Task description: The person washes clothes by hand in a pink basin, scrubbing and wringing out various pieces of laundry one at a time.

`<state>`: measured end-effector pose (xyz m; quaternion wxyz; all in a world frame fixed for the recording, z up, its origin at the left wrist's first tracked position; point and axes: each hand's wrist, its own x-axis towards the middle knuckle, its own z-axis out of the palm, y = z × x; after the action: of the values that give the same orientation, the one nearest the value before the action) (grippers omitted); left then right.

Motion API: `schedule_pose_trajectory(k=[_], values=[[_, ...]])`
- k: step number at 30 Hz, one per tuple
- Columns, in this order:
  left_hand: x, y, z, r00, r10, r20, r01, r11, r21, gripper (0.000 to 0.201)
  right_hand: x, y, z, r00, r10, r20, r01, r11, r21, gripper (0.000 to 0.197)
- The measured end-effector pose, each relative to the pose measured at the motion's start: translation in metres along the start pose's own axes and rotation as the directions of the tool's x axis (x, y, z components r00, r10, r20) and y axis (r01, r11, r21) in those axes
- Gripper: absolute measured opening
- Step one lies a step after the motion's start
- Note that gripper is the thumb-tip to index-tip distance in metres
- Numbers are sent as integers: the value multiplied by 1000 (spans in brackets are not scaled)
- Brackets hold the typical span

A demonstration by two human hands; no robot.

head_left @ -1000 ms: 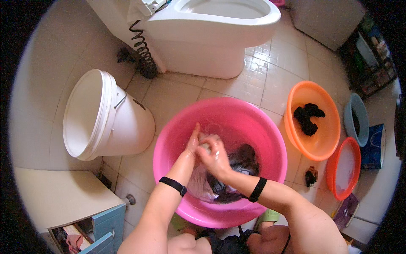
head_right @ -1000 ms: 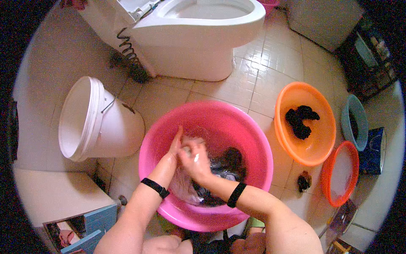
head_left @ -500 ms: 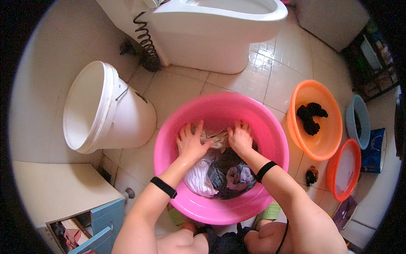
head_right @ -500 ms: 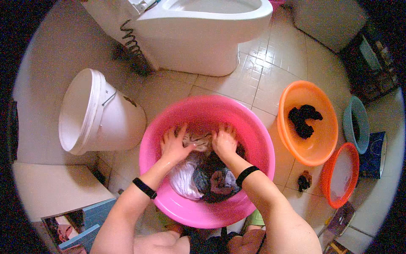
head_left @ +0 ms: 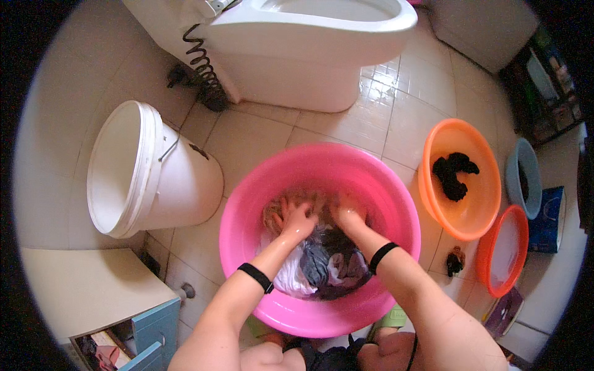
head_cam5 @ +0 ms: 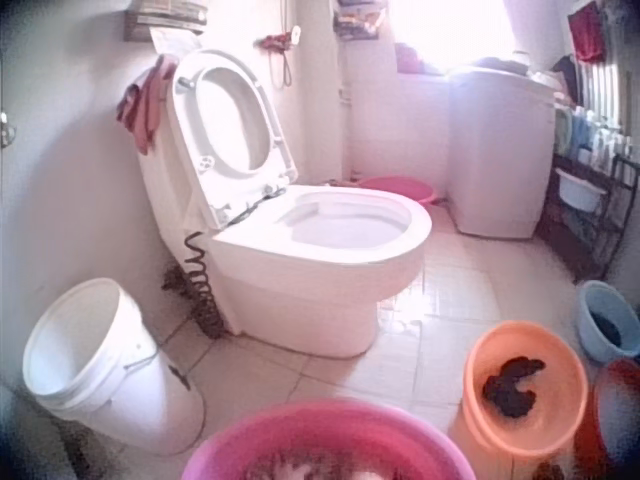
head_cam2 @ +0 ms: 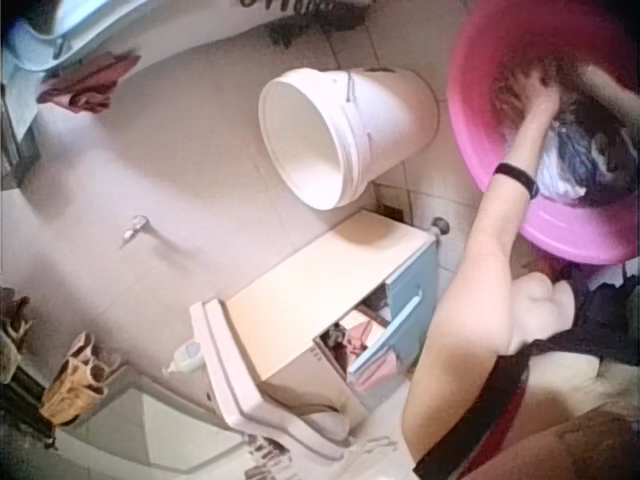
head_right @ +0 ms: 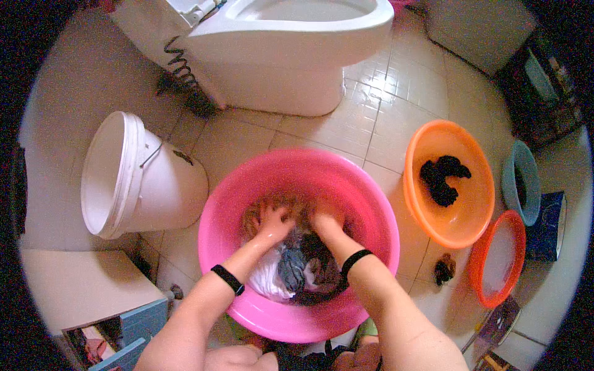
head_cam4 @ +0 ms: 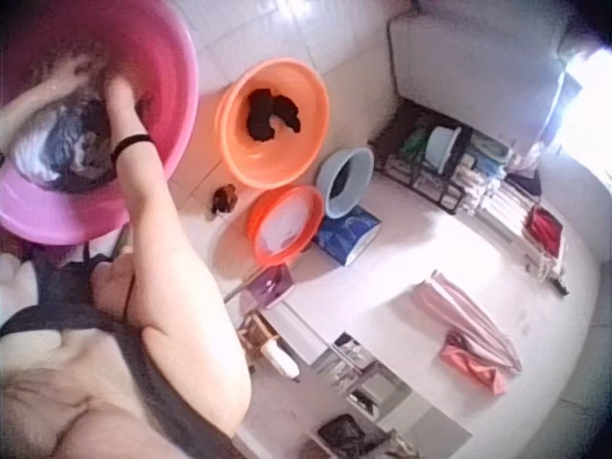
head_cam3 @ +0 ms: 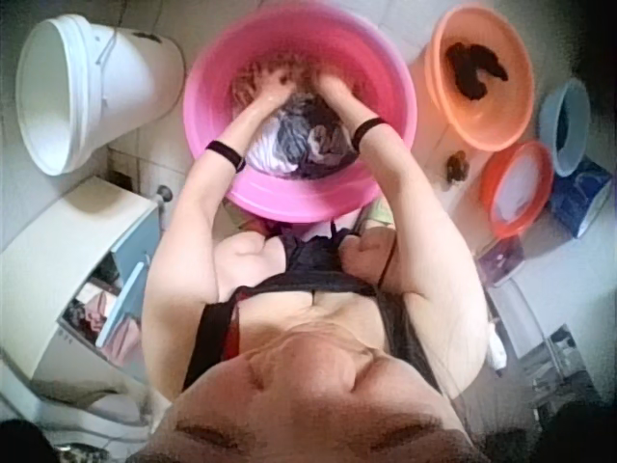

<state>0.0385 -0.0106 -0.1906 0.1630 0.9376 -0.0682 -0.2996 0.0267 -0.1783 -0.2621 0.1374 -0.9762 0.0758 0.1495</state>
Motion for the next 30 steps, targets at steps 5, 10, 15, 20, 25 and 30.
schedule_pose_trajectory(k=[5, 10, 15, 20, 25, 30], values=[[-16, -8, 12, 912, -271, 309, 352, 126, -927, 64, 1, -14, -18, 787, 122, 605, -611, 289, 737, 33], [-21, 8, -33, 885, -3, 465, 419, -431, -799, 67, -86, -94, -91, 982, -103, -155, 186, 569, 801, 29], [13, -44, 39, 975, 6, 221, 219, -161, -962, 39, -124, -133, -130, 995, -102, -20, 90, 740, 667, 39], [-26, 1, 4, 904, -82, 419, 354, -402, -844, 38, -63, -81, -106, 990, 60, -126, 0, 903, 431, 40], [-16, 9, -13, 979, -143, 143, 181, 300, -937, 101, -39, -48, -69, 962, 262, -80, -217, 907, 361, 44], [-19, 5, 37, 977, -124, 174, 210, 701, -682, 99, -55, -40, 7, 996, 43, 77, -38, 997, -61, 67]])
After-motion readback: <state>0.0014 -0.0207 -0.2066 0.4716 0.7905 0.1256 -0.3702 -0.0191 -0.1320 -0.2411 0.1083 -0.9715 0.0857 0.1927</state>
